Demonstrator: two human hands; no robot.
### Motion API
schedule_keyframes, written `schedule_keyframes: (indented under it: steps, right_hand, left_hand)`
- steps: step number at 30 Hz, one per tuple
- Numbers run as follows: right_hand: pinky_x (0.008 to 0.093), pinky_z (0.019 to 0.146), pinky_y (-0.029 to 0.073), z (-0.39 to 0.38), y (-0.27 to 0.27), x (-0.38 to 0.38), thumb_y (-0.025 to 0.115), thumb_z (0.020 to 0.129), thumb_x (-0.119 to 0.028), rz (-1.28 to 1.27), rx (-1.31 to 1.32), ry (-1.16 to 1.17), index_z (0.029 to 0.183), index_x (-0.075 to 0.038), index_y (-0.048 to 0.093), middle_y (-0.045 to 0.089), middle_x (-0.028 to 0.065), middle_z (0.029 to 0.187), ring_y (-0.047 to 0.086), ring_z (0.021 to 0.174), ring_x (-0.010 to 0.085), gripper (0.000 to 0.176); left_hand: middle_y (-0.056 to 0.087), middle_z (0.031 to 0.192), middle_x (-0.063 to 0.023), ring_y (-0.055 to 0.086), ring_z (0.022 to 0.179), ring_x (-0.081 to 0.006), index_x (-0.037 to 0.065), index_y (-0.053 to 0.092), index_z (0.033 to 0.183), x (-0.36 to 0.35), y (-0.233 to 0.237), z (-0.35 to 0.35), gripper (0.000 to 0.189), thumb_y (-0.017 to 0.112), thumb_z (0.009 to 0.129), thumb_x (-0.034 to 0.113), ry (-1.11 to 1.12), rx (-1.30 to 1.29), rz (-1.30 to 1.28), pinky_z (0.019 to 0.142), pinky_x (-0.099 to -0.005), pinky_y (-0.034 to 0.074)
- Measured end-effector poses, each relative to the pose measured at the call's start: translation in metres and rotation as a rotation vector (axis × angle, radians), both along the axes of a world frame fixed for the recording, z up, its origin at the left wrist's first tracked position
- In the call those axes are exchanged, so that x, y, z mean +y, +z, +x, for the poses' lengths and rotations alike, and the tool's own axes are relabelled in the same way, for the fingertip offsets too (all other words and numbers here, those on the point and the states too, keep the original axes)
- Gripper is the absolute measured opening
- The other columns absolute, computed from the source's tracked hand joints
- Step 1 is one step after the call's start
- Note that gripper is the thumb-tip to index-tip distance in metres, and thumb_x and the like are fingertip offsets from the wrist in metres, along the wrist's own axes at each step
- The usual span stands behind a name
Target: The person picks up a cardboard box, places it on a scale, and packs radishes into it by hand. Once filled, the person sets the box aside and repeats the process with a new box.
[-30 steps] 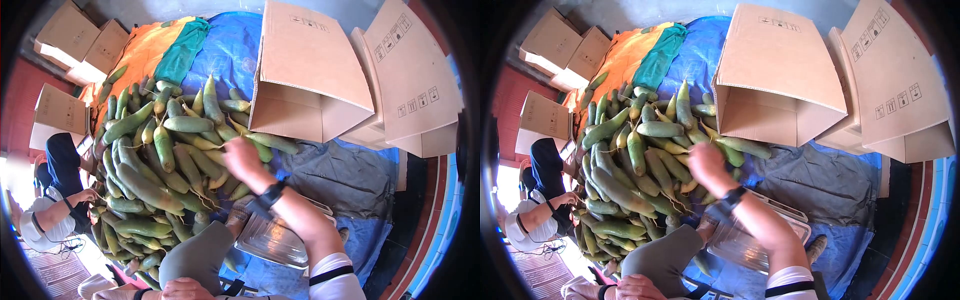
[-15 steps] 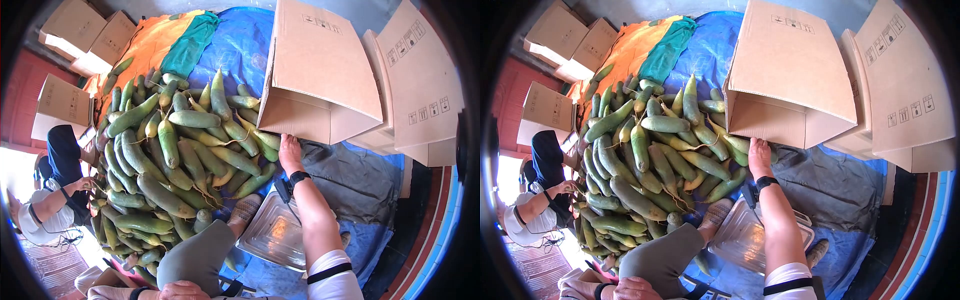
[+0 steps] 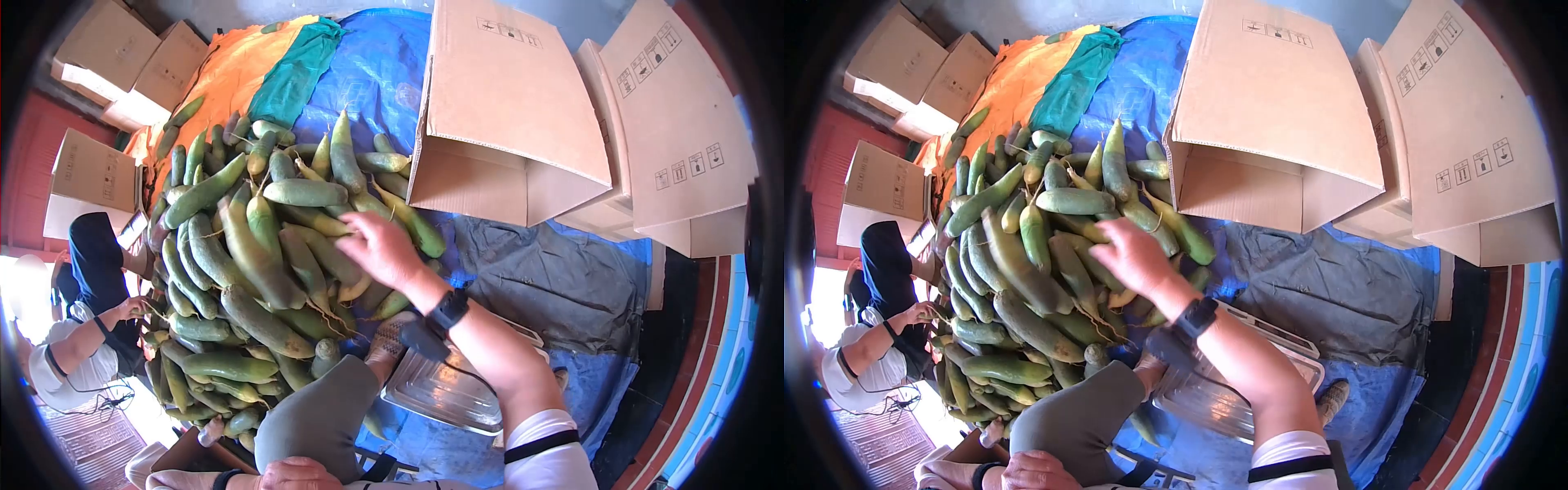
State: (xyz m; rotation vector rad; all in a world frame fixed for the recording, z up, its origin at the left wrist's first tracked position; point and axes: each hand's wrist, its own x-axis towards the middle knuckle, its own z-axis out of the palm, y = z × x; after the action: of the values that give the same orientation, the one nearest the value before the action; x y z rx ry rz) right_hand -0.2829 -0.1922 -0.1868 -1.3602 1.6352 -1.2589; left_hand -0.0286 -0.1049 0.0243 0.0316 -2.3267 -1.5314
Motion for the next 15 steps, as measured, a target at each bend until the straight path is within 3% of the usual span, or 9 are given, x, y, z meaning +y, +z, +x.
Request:
schedule_keyframes:
  steps: [2, 4, 5, 6, 12, 15]
  right_hand:
    - [0.0436, 0.082, 0.051, -0.023, -0.081, 0.002, 0.070, 0.079, -0.017, 0.074, 0.394, -0.292, 0.105, -0.002, 0.061, 0.065, 0.0189, 0.097, 0.062, 0.092, 0.0352, 0.031]
    - [0.0458, 0.084, 0.050, -0.056, -0.136, 0.020, 0.065, 0.076, -0.009, 0.421, 0.603, -0.295, 0.102, -0.002, 0.058, 0.062, 0.0223, 0.103, 0.060, 0.097, 0.0383, 0.028]
    - [0.0452, 0.087, 0.050, -0.065, -0.171, 0.032, 0.066, 0.077, -0.011, 0.508, 0.634, -0.307, 0.108, -0.002, 0.054, 0.062, 0.0220, 0.107, 0.059, 0.103, 0.0387, 0.035]
    - [0.0417, 0.102, 0.044, -0.078, -0.189, 0.034, 0.072, 0.077, -0.021, 0.811, 0.441, -0.180, 0.138, 0.001, 0.038, 0.052, 0.0213, 0.131, 0.053, 0.118, 0.0368, 0.073]
    - [0.0413, 0.101, 0.045, -0.071, -0.208, 0.038, 0.076, 0.071, -0.021, 0.694, 0.414, -0.271, 0.136, 0.001, 0.040, 0.054, 0.0228, 0.129, 0.052, 0.120, 0.0381, 0.078]
    - [0.0416, 0.096, 0.048, -0.074, -0.182, 0.031, 0.076, 0.069, -0.027, 0.793, 0.475, -0.239, 0.130, 0.001, 0.046, 0.060, 0.0233, 0.119, 0.057, 0.114, 0.0371, 0.074]
  left_hand:
    - [0.067, 0.086, -0.0124, 0.064, 0.068, -0.0244, 0.001, 0.063, 0.089, -0.001, 0.000, 0.000, 0.034, 0.056, 0.094, 0.034, 0.017, -0.006, -0.026, 0.056, -0.0344, 0.047]
    - [0.067, 0.086, -0.0126, 0.064, 0.067, -0.0245, 0.001, 0.063, 0.089, -0.001, -0.001, 0.000, 0.035, 0.056, 0.094, 0.035, 0.022, 0.003, -0.034, 0.056, -0.0344, 0.047]
    - [0.067, 0.085, -0.0127, 0.064, 0.067, -0.0245, 0.001, 0.063, 0.089, 0.000, -0.002, 0.000, 0.036, 0.056, 0.094, 0.035, 0.026, 0.008, -0.029, 0.056, -0.0344, 0.047]
    - [0.067, 0.085, -0.0127, 0.064, 0.067, -0.0245, 0.001, 0.063, 0.089, 0.000, -0.002, 0.001, 0.036, 0.056, 0.094, 0.035, 0.026, 0.003, -0.029, 0.056, -0.0344, 0.047]
    - [0.067, 0.083, -0.0133, 0.064, 0.066, -0.0249, 0.000, 0.063, 0.089, 0.000, 0.001, 0.007, 0.038, 0.056, 0.094, 0.037, 0.031, -0.040, -0.031, 0.057, -0.0346, 0.047]
    - [0.067, 0.083, -0.0134, 0.064, 0.066, -0.0252, 0.000, 0.063, 0.089, 0.002, -0.001, 0.009, 0.038, 0.057, 0.094, 0.037, 0.041, -0.020, -0.027, 0.058, -0.0349, 0.047]
